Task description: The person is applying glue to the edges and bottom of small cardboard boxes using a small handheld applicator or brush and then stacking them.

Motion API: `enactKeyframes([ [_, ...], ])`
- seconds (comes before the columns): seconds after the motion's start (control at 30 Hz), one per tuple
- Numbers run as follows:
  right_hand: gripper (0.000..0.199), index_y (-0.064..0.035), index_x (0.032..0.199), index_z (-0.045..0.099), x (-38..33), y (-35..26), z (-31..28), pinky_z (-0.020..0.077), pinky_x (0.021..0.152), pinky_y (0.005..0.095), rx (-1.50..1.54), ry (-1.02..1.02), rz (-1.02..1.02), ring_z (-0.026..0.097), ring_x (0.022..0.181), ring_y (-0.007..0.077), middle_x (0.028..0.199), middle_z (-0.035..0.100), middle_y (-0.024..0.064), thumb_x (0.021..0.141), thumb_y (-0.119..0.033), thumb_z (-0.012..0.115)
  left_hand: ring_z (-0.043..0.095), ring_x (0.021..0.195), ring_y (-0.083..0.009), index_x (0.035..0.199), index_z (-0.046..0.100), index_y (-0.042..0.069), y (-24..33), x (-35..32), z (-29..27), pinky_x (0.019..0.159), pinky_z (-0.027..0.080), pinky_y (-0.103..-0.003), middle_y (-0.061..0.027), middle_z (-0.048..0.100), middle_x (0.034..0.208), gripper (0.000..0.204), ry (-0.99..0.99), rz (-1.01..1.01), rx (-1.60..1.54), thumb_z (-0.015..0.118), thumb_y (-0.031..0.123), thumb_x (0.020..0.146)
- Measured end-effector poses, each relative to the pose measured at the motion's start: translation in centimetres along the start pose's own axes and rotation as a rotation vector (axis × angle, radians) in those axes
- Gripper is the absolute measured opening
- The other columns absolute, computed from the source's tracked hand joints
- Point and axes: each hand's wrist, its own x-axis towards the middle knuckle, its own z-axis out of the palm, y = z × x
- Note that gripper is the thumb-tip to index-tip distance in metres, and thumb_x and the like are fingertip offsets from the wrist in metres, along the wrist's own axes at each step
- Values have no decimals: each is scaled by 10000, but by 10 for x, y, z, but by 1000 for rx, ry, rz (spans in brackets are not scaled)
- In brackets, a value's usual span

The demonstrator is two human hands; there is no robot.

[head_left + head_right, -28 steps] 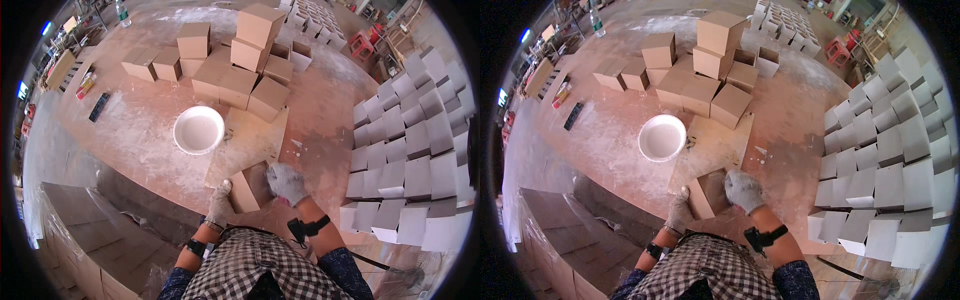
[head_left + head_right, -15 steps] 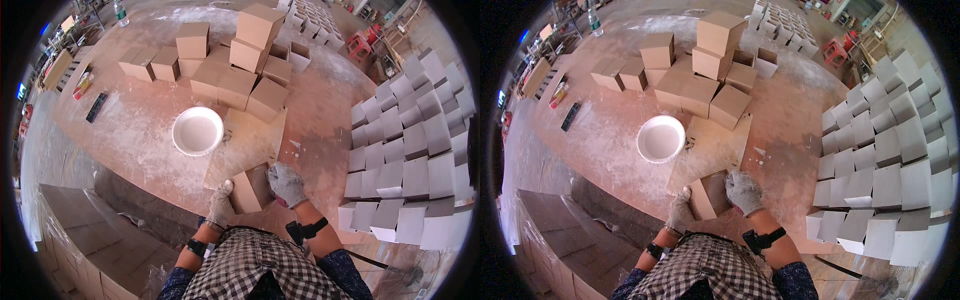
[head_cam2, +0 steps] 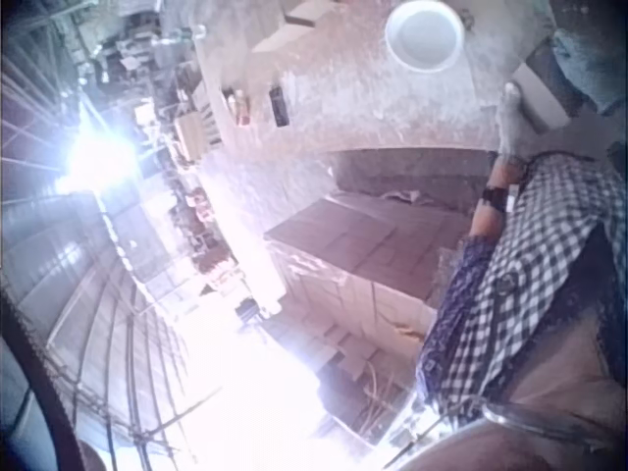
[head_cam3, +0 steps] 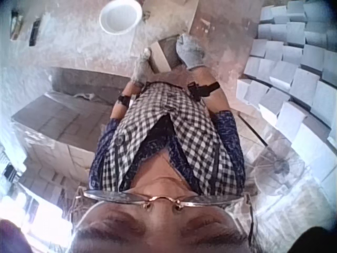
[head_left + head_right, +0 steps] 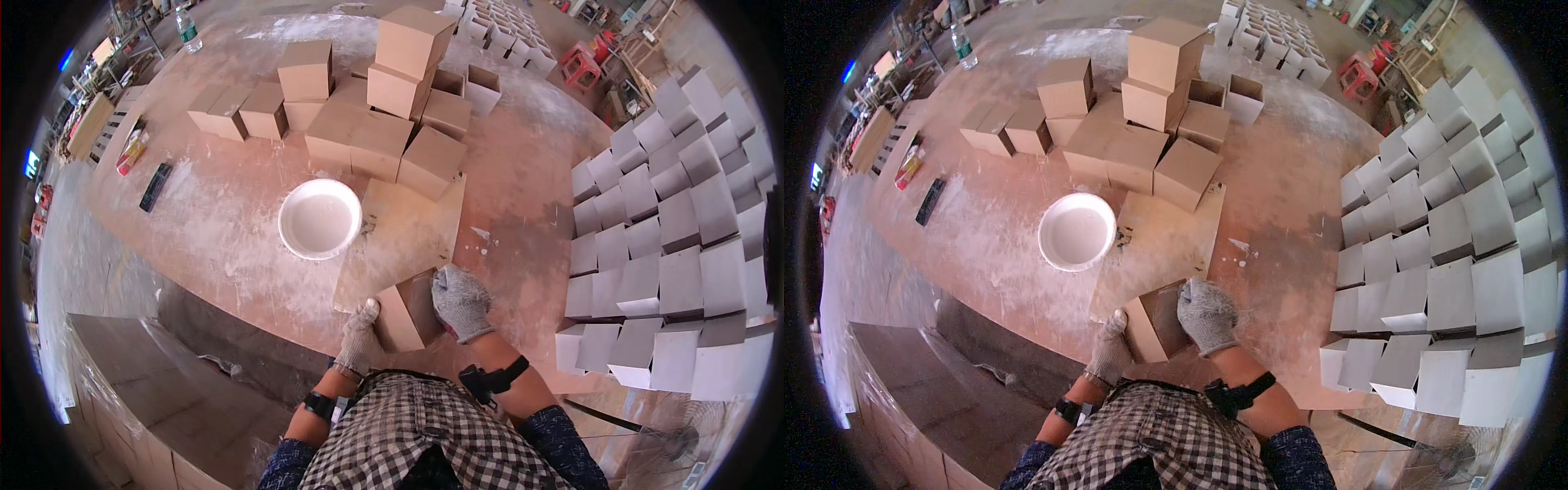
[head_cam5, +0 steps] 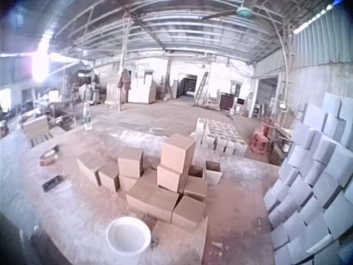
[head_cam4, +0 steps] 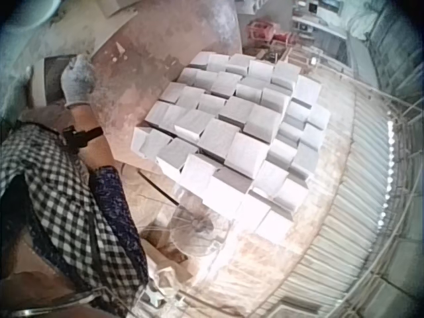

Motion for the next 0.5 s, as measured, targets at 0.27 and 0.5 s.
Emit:
enactKeyframes([
  [0.27, 175, -72, 824, 620, 16, -20, -15, 490, 637, 457, 123, -24, -27, 613, 706, 371, 755, 624, 185, 841, -241, 576, 592, 1000, -210, 1165, 549, 37, -5, 1, -8, 879, 513, -391, -80, 598, 1102, 378, -33, 82, 51, 619, 300, 903],
  [0.5, 165, -72, 908, 653, 6, -35, -35, 508, 653, 402, 567, -245, -202, 641, 734, 313, 793, 649, 161, 817, -209, 649, 607, 976, -218, 1158, 553, 18, 1, 2, -5, 863, 523, -374, -87, 604, 1098, 378, -49, 81, 121, 602, 300, 911],
])
